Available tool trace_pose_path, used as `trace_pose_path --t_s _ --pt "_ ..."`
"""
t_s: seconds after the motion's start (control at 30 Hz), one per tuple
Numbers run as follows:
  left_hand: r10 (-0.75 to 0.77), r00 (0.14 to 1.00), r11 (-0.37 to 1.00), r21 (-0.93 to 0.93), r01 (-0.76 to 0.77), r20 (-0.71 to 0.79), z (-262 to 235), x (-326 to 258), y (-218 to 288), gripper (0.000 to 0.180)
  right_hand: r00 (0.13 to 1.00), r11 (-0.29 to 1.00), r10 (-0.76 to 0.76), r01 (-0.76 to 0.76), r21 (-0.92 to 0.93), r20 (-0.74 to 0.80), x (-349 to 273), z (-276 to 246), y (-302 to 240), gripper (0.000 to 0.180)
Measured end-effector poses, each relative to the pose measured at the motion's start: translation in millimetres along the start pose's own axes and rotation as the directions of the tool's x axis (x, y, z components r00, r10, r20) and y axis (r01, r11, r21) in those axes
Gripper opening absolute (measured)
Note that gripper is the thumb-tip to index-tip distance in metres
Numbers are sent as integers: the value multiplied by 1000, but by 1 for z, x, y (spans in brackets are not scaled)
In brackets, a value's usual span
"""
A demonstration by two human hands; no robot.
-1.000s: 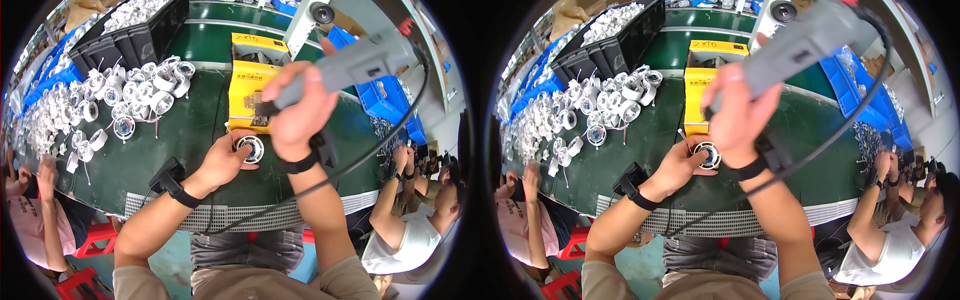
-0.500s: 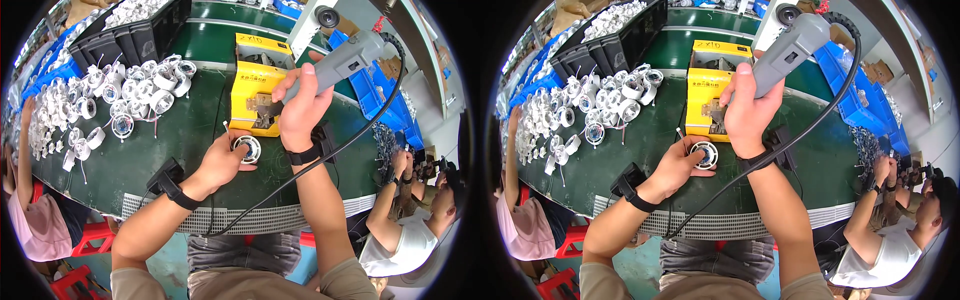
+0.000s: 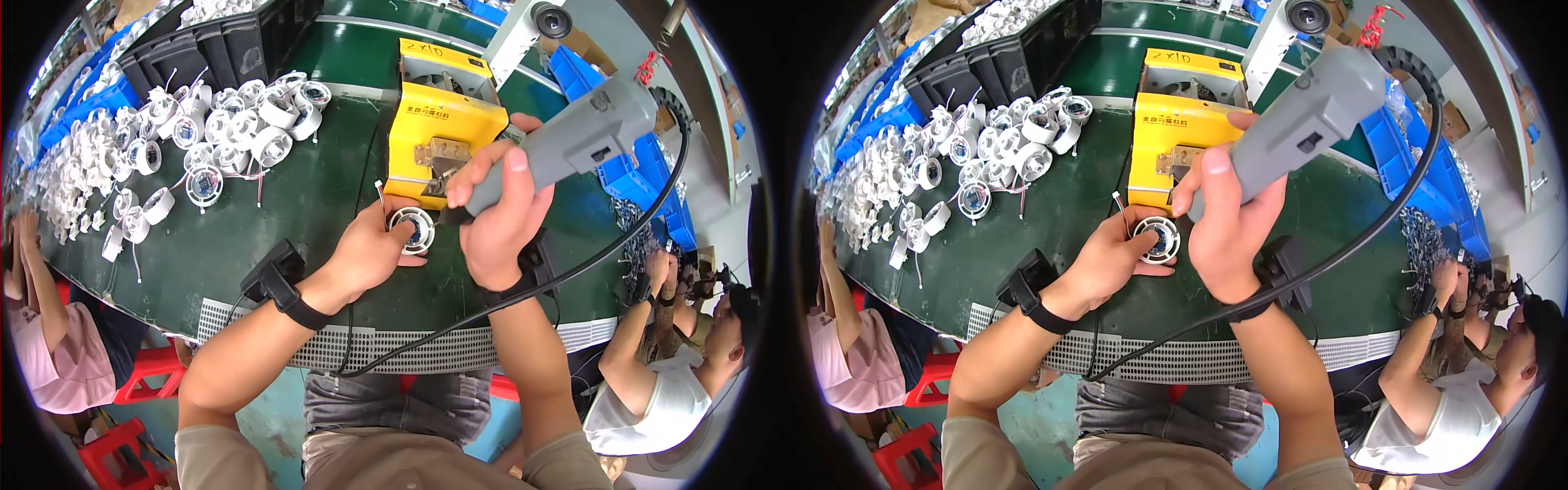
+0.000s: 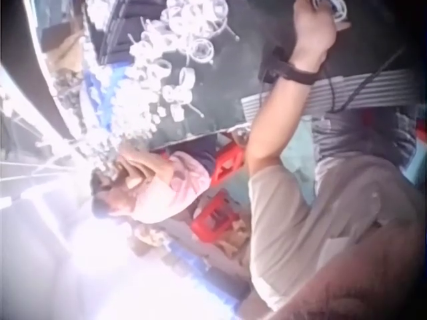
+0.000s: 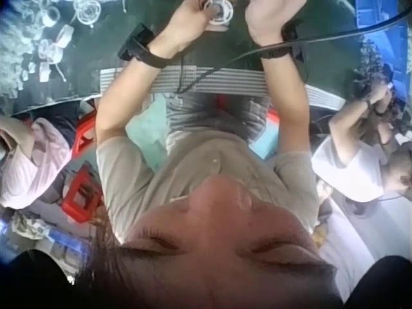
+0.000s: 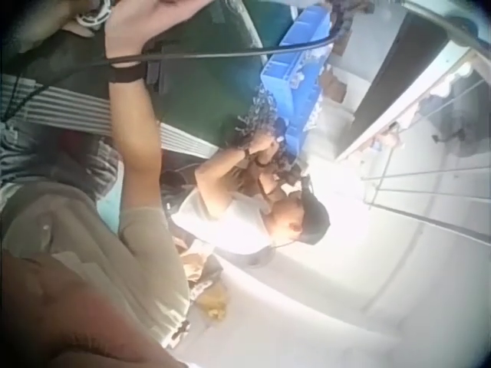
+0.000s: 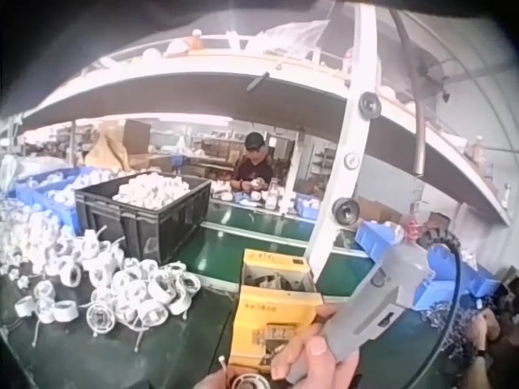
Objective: Assembling LED light bulb components using an electric screwdriver at a factory workbench.
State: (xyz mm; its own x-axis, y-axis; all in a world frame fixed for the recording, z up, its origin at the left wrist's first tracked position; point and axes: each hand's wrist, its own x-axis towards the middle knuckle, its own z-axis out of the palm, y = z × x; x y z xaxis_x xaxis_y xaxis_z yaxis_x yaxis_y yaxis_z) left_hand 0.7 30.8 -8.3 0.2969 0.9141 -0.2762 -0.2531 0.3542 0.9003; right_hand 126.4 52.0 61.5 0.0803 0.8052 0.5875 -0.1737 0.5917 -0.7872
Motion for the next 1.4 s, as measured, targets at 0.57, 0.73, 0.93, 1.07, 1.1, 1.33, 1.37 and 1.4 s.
trace_pose_path --t_s 0.57,0.73,0.93,1.07,1.1,1.33,1.37,1.4 --pt "98 995 995 17 -99 28 1 -1 -2 27 997 999 23 -25 28 74 -19 7 13 38" --pt "85 996 996 33 -85 18 4 -2 2 26 994 999 33 -36 24 105 -22 5 17 39" --pt "86 996 994 60 -88 36 2 -1 3 26 986 1000 -13 11 16 169 -23 0 22 40" --pt "73 997 994 82 -75 35 2 -2 5 26 975 998 -63 60 19 212 -25 -5 25 42" --pt "77 996 993 91 -81 40 1 -1 6 26 976 997 -73 70 22 205 -26 -6 21 42" --pt "214 967 853 455 -254 137 -11 -3 15 25 991 992 -130 130 -7 -9 -22 -24 12 41" --pt "213 960 740 612 -279 180 -12 -5 19 25 990 990 -138 138 -4 -27 -21 -28 16 41" --pt "259 945 749 575 -328 201 -13 -3 17 25 990 988 -135 130 -85 -48 -19 -32 19 40"
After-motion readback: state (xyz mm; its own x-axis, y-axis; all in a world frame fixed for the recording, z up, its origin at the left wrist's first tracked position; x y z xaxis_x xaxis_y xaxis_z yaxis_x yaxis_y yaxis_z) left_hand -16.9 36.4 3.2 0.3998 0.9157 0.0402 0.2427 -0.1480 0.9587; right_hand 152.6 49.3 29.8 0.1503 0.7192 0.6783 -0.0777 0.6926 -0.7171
